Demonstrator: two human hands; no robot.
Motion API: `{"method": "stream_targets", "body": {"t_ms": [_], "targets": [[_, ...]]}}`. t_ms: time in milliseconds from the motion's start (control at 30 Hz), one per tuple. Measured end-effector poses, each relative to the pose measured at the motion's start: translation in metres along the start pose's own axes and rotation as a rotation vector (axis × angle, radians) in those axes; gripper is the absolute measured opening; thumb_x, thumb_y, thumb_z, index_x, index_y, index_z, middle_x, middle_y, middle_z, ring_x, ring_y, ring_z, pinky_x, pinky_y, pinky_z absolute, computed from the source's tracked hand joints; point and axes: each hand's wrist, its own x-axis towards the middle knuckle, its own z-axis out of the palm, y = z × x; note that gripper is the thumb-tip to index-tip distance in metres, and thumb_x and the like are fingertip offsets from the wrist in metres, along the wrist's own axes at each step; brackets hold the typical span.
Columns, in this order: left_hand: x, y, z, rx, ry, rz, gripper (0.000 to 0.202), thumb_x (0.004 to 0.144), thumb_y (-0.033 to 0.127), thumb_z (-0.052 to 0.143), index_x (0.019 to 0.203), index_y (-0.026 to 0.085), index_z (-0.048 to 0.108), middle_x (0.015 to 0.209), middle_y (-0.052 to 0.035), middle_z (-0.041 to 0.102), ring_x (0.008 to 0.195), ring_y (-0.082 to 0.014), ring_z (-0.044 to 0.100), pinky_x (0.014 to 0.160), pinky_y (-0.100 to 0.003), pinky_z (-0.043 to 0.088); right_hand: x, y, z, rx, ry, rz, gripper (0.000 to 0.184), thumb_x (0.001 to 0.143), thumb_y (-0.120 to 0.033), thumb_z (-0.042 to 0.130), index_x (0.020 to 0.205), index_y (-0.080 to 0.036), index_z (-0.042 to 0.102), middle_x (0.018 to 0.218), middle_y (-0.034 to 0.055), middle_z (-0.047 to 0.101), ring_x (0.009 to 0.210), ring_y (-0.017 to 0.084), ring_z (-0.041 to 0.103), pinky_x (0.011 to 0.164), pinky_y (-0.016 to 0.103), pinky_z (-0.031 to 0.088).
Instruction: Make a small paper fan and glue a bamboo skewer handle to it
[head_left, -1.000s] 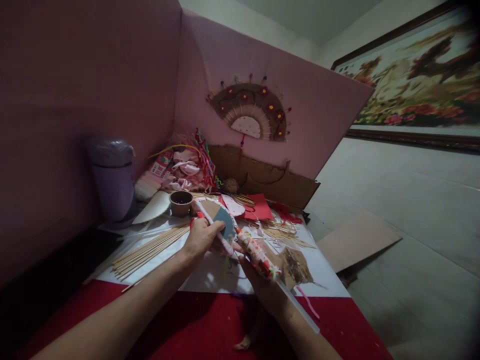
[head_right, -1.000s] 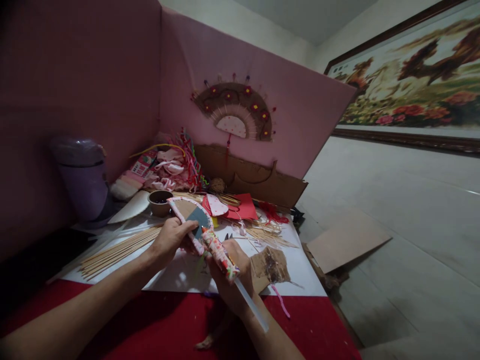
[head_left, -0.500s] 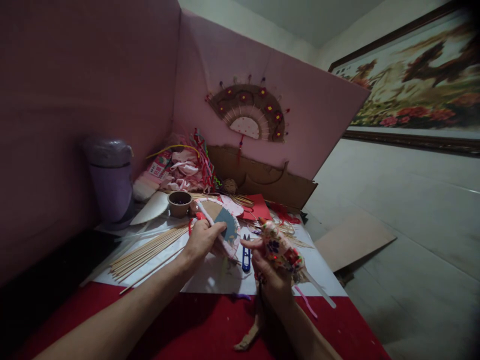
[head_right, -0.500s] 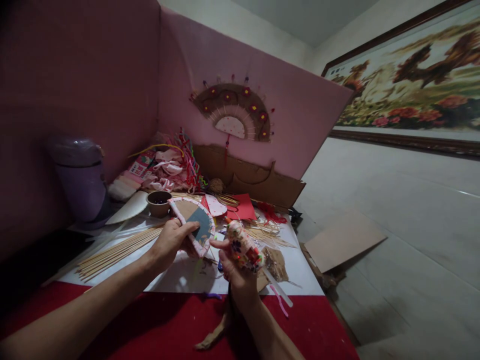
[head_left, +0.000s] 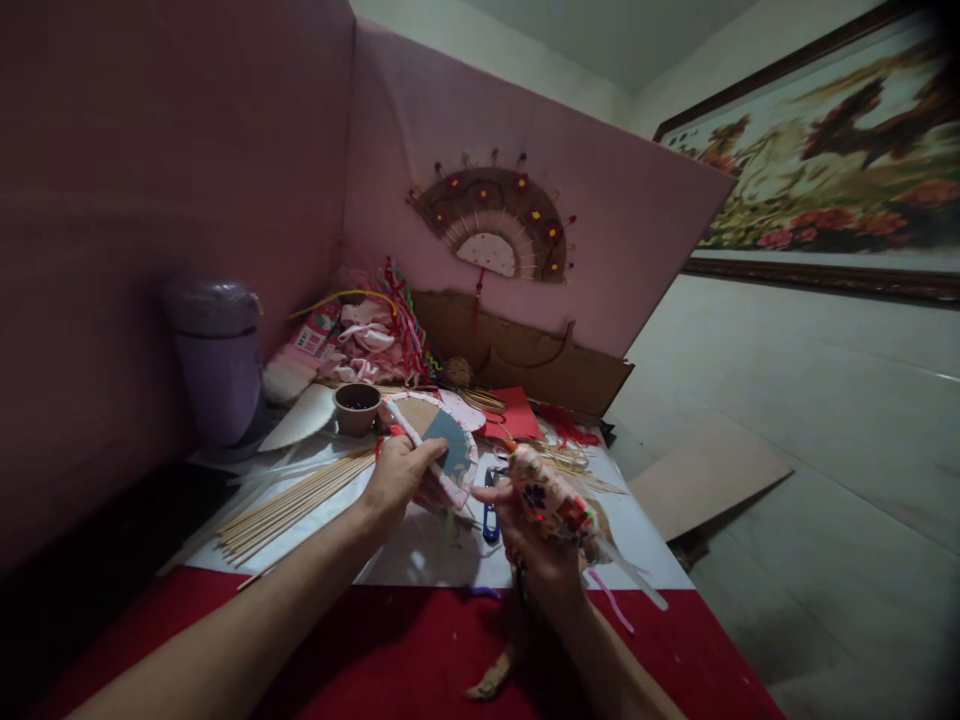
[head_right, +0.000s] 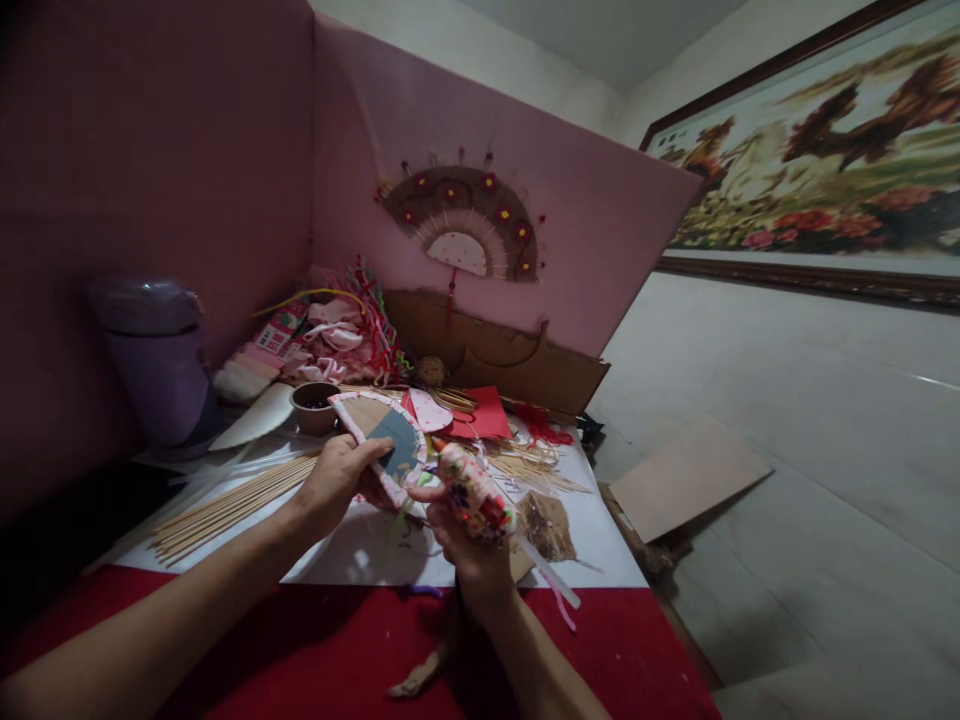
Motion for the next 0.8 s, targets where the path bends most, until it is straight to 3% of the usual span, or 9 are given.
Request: {"method": "stream_targets", "body": {"t_ms": [133, 333, 533, 800], "targets": [[0.001, 0.004, -0.003, 0.005, 0.014, 0.036, 0.028, 0.063, 0.039, 0.061, 0.055, 0.012, 0.056, 0.039, -0.0055, 0.059, 0.031, -0.0204, 0.055, 0.031, -0.028, 0.044, 0.004, -0.006, -0.004, 0.042, -0.016, 0.081, 0.031, 0.08, -0.043, 0.057, 0.092, -0.016, 0.067, 0.078, 0.0056, 0.065, 0.049, 0.01, 0.049, 0.042, 0.022, 0.038], [0.009, 0.008, -0.015, 0.065, 0.082, 0.166, 0.029, 0.066, 0.036, 0.061, 0.048, 0.015, 0.05, 0.034, -0.0009, 0.053, 0.027, -0.0153, 0.05, 0.029, -0.024, 0.042, 0.004, -0.009, -0.007, -0.274, -0.225, 0.131, 0.042, 0.082, -0.052, 0.049, 0.075, -0.014, 0.065, 0.052, 0.0011, 0.053, 0.047, 0.012, 0.048, 0.045, 0.024, 0.04], [0.013, 0.008, -0.02, 0.073, 0.124, 0.159, 0.028, 0.065, 0.035, 0.061, 0.047, 0.017, 0.049, 0.033, -0.0016, 0.053, 0.027, -0.0178, 0.05, 0.027, -0.027, 0.041, -0.001, -0.003, -0.004, -0.468, -0.257, -0.001, 0.031, 0.08, -0.048, 0.053, 0.084, -0.02, 0.065, 0.081, 0.0079, 0.066, 0.076, 0.023, 0.06, 0.075, 0.036, 0.049], [0.014, 0.008, -0.02, 0.106, 0.133, 0.175, 0.028, 0.066, 0.034, 0.06, 0.047, 0.015, 0.051, 0.032, -0.002, 0.053, 0.027, -0.0164, 0.05, 0.027, -0.025, 0.04, 0.001, -0.011, -0.002, -0.403, -0.335, 0.007, 0.026, 0.081, -0.042, 0.057, 0.095, -0.022, 0.066, 0.089, 0.005, 0.068, 0.084, 0.023, 0.062, 0.085, 0.034, 0.046]]}}
